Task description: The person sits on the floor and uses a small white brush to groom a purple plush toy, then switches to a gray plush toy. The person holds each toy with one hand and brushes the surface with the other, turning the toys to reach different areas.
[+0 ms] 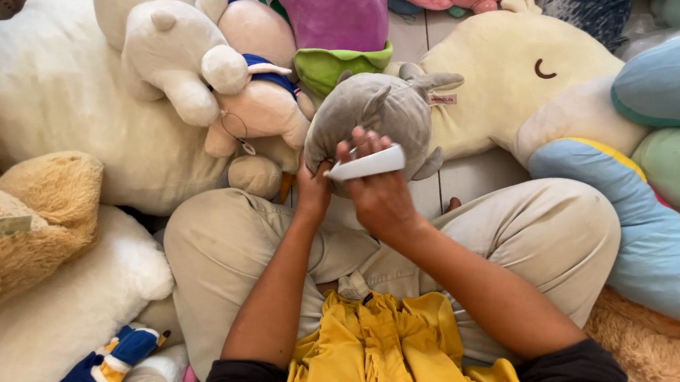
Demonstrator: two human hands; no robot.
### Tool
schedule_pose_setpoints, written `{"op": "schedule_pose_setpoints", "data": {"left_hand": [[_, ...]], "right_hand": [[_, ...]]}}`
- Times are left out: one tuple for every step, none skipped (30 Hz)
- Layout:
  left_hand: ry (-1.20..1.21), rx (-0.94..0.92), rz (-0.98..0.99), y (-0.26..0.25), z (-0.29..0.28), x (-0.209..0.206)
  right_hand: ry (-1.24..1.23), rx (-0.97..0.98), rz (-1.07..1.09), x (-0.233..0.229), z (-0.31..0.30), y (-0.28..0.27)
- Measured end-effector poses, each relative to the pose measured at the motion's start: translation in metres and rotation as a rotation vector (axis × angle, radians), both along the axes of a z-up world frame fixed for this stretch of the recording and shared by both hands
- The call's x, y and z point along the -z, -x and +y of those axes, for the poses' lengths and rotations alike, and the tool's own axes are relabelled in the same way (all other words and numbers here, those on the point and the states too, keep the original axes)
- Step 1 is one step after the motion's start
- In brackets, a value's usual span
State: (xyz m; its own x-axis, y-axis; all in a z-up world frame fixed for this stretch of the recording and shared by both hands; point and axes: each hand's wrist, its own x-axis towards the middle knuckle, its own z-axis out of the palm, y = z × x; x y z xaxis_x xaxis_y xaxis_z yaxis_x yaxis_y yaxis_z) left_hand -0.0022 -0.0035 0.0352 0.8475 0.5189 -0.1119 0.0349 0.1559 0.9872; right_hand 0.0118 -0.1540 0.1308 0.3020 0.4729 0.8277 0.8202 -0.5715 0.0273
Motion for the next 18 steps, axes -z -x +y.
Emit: {"op": "schedule_pose_setpoints", "data": {"left_hand": [[-0.008,-0.003,0.002,0.001,0.005,0.002],[-0.026,0.006,0.035,0.002,0.009,0.004],[-0.039,0.017,0.070,0.004,0.011,0.007],[-0.042,0.017,0.074,0.007,0.008,-0.002],[-0.046,0.008,0.081,0.008,0.003,-0.011],[-0.050,0.000,0.088,0.008,-0.003,-0.020],[-0.050,0.008,0.085,0.006,0.001,-0.013],[-0.042,0.005,0.102,0.004,0.005,-0.006],[-0.036,-0.001,0.117,0.002,0.010,0.000],[-0.038,0.002,0.112,0.005,0.005,-0.017],[-0.115,-0.007,0.156,0.010,0.001,-0.035],[-0.191,-0.018,0.199,0.015,-0.003,-0.053],[-0.194,-0.022,0.194,0.020,-0.007,-0.051],[-0.488,-0.111,0.077,0.025,-0.011,-0.049],[-0.779,-0.204,-0.043,0.031,-0.015,-0.047],[-0.782,-0.212,-0.046,0.034,-0.019,-0.063],[-1.024,-0.176,-0.168,0.037,-0.023,-0.080],[-1.266,-0.137,-0.291,0.039,-0.027,-0.097]], "right_hand": [[-0.008,-0.003,0.002,0.013,0.000,-0.015],[0.064,0.106,-0.065,0.026,0.000,-0.029],[0.142,0.217,-0.128,0.040,-0.002,-0.043],[0.140,0.217,-0.124,0.018,-0.010,-0.048],[0.192,0.366,-0.078,-0.004,-0.021,-0.056],[0.243,0.514,-0.032,-0.027,-0.032,-0.064],[0.243,0.522,-0.034,-0.007,-0.042,-0.079],[0.215,0.526,0.427,0.012,-0.053,-0.094],[0.172,0.508,0.884,0.030,-0.062,-0.110],[0.168,0.511,0.880,0.040,-0.063,-0.112],[0.183,0.486,0.902,0.050,-0.062,-0.114],[0.199,0.462,0.923,0.061,-0.060,-0.116],[0.196,0.458,0.918,0.058,-0.057,-0.111],[0.229,0.470,0.683,0.055,-0.054,-0.105],[0.260,0.476,0.447,0.052,-0.050,-0.099],[0.257,0.470,0.441,0.053,-0.050,-0.095],[0.285,0.444,0.403,0.054,-0.050,-0.092],[0.313,0.419,0.365,0.055,-0.049,-0.088]]}}
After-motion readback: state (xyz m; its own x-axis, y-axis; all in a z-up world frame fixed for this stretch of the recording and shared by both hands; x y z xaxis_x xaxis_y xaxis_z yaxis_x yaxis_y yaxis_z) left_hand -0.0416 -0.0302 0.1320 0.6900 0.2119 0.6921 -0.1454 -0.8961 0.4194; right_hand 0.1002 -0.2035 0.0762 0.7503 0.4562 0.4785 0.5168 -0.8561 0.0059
